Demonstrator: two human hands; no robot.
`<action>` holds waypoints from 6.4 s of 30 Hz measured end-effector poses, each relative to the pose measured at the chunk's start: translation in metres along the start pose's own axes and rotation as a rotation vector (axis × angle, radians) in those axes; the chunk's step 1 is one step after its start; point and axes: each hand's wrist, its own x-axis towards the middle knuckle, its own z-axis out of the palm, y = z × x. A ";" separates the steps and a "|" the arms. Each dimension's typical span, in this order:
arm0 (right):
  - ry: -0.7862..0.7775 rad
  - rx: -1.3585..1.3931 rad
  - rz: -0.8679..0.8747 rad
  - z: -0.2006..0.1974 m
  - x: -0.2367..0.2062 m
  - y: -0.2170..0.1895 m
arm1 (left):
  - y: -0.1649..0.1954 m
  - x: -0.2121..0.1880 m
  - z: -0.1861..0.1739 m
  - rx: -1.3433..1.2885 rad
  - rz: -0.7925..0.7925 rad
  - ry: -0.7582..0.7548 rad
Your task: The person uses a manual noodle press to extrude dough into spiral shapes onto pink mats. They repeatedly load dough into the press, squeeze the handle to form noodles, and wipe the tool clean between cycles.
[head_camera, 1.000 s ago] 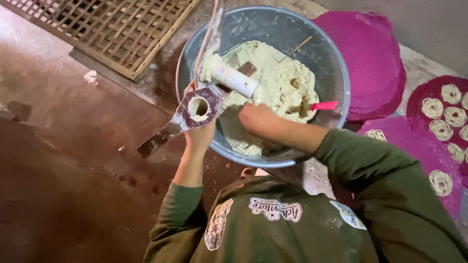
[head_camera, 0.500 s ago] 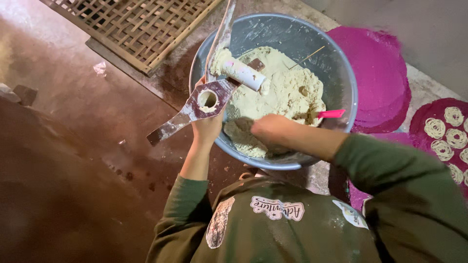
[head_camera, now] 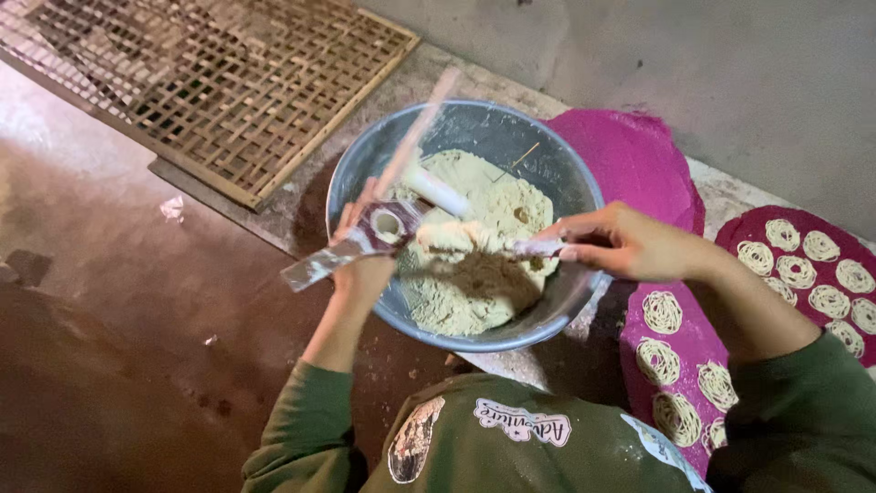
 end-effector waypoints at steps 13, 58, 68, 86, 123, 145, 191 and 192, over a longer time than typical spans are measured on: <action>0.371 -0.922 -0.359 0.048 0.019 -0.092 | 0.069 -0.005 -0.005 -0.340 -0.139 -0.276; 0.427 -1.103 -0.594 0.071 0.020 -0.050 | 0.070 -0.022 0.007 -0.592 -0.086 -0.330; 0.486 -1.058 -0.480 0.045 -0.005 -0.075 | 0.070 -0.006 -0.018 -0.378 -0.254 -0.430; 0.689 0.053 -0.669 0.133 0.063 -0.016 | 0.025 0.003 0.000 0.122 -0.144 0.025; 0.521 -0.086 -0.287 0.076 0.072 0.040 | -0.029 -0.047 0.009 -1.883 -0.758 -0.343; 0.728 0.372 -0.901 0.076 -0.092 0.021 | 0.171 -0.027 -0.070 -1.160 -0.292 -0.889; 0.859 1.174 0.294 0.350 -0.361 0.250 | 0.317 -0.208 0.137 -1.281 -0.879 -0.850; 0.788 1.145 0.279 0.344 -0.358 0.250 | 0.319 -0.205 0.125 -1.130 -0.830 -0.858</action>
